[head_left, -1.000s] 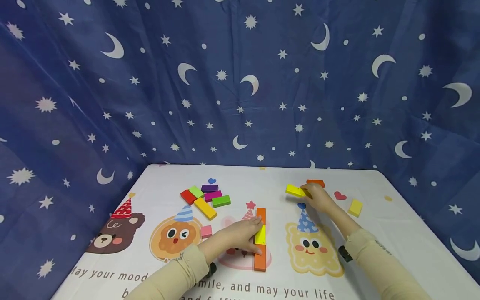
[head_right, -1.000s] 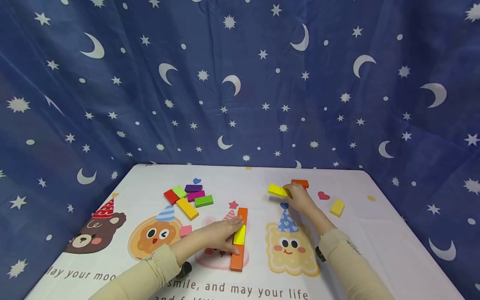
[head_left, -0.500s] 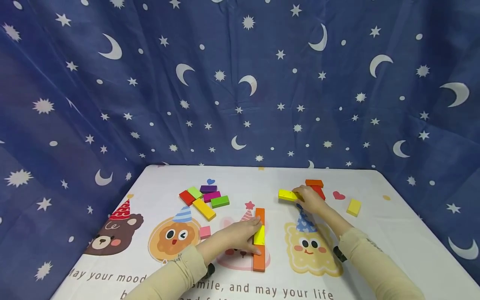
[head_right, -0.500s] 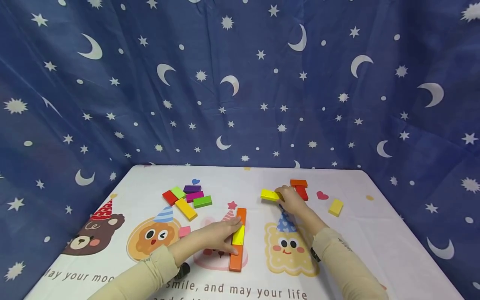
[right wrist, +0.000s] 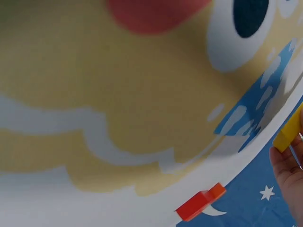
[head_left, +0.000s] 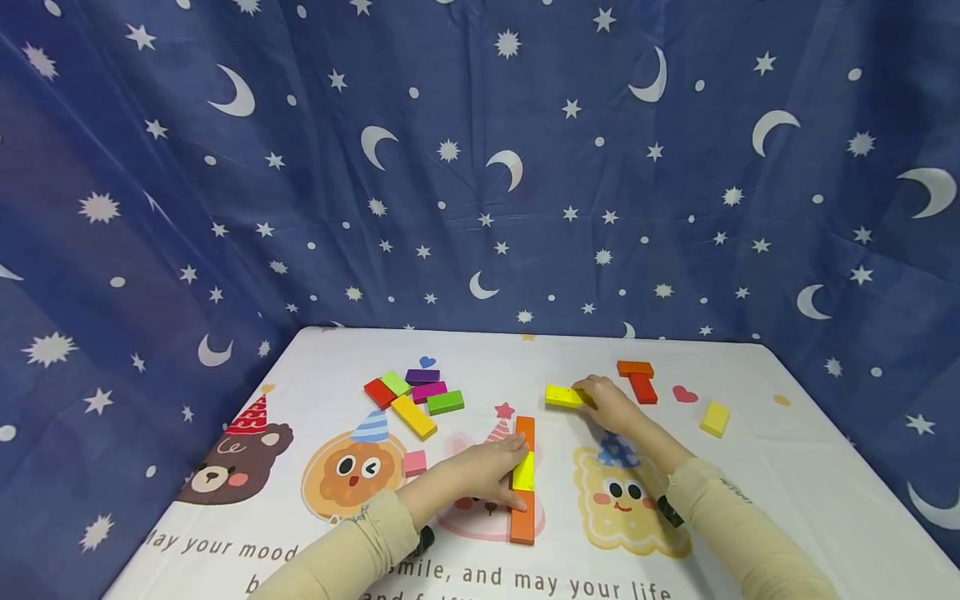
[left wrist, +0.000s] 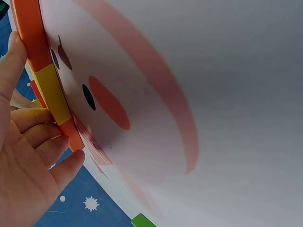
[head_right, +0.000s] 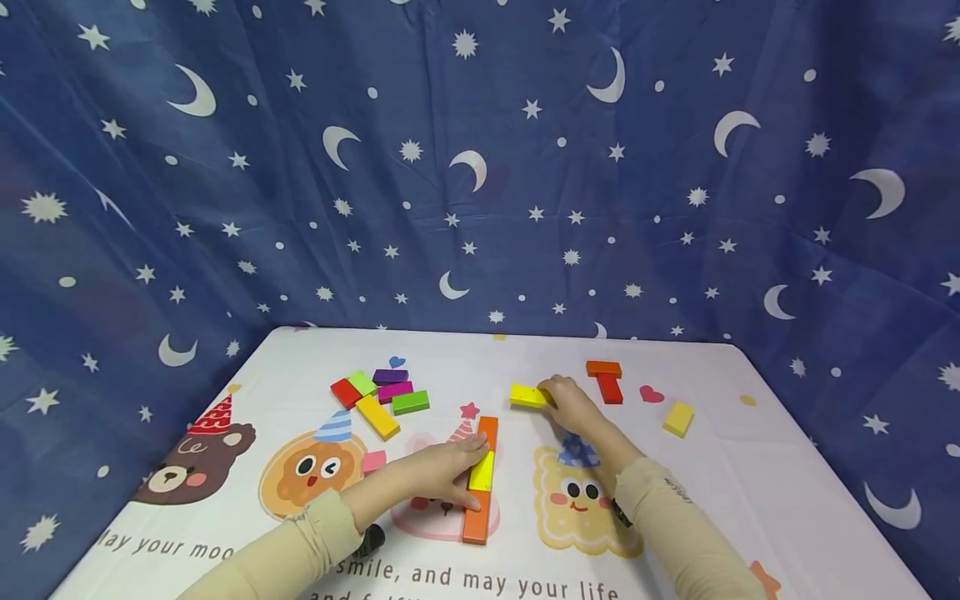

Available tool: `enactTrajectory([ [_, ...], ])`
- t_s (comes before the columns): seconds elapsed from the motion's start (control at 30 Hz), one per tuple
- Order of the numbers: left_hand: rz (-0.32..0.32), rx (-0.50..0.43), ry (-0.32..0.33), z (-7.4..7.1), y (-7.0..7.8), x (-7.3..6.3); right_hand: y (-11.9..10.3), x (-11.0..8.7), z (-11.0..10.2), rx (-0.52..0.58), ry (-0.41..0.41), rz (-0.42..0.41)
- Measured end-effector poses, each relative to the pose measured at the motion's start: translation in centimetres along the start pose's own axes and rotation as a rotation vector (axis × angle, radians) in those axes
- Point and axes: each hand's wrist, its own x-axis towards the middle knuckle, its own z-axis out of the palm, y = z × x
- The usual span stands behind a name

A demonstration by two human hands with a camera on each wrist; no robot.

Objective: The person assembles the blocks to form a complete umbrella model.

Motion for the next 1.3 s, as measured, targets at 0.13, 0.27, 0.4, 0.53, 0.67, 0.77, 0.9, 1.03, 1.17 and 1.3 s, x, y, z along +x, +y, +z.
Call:
enactTrajectory([
  [0.13, -0.004, -0.001, -0.001, -0.1, 0.1, -0.1, -0.6, 0.1, 0.2, 0.011, -0.022, 0.009],
  [0.27, -0.004, -0.001, 0.001, 0.0, 0.1, -0.1, -1.1, 0.3, 0.5, -0.002, -0.026, -0.009],
  [0.4, 0.002, -0.003, 0.002, 0.0, 0.2, -0.1, -1.6, 0.4, 0.7, -0.006, -0.028, -0.019],
  [0.53, -0.012, -0.018, -0.006, -0.1, 0.3, -0.2, -2.1, 0.4, 1.0, 0.008, -0.037, -0.039],
  [0.67, -0.029, -0.038, -0.012, -0.2, 0.4, -0.2, -2.3, 0.2, 1.1, 0.019, -0.023, -0.094],
  [0.77, -0.033, -0.044, -0.011, -0.3, 0.4, -0.3, -2.5, 0.0, 1.1, 0.001, 0.007, -0.140],
  [0.9, -0.031, -0.043, -0.013, -0.3, 0.4, -0.2, -2.6, 0.0, 1.2, 0.006, 0.003, -0.146],
  [1.03, -0.025, -0.039, -0.011, -0.3, 0.4, -0.2, -2.4, 0.1, 1.6, 0.001, -0.029, -0.129],
  [1.17, -0.018, -0.030, -0.003, -0.2, 0.3, -0.1, -2.6, 0.0, 1.5, -0.023, -0.047, -0.115],
  [1.3, -0.014, -0.023, 0.000, 0.0, 0.2, -0.1, -2.9, 0.0, 1.4, -0.028, -0.069, -0.114],
])
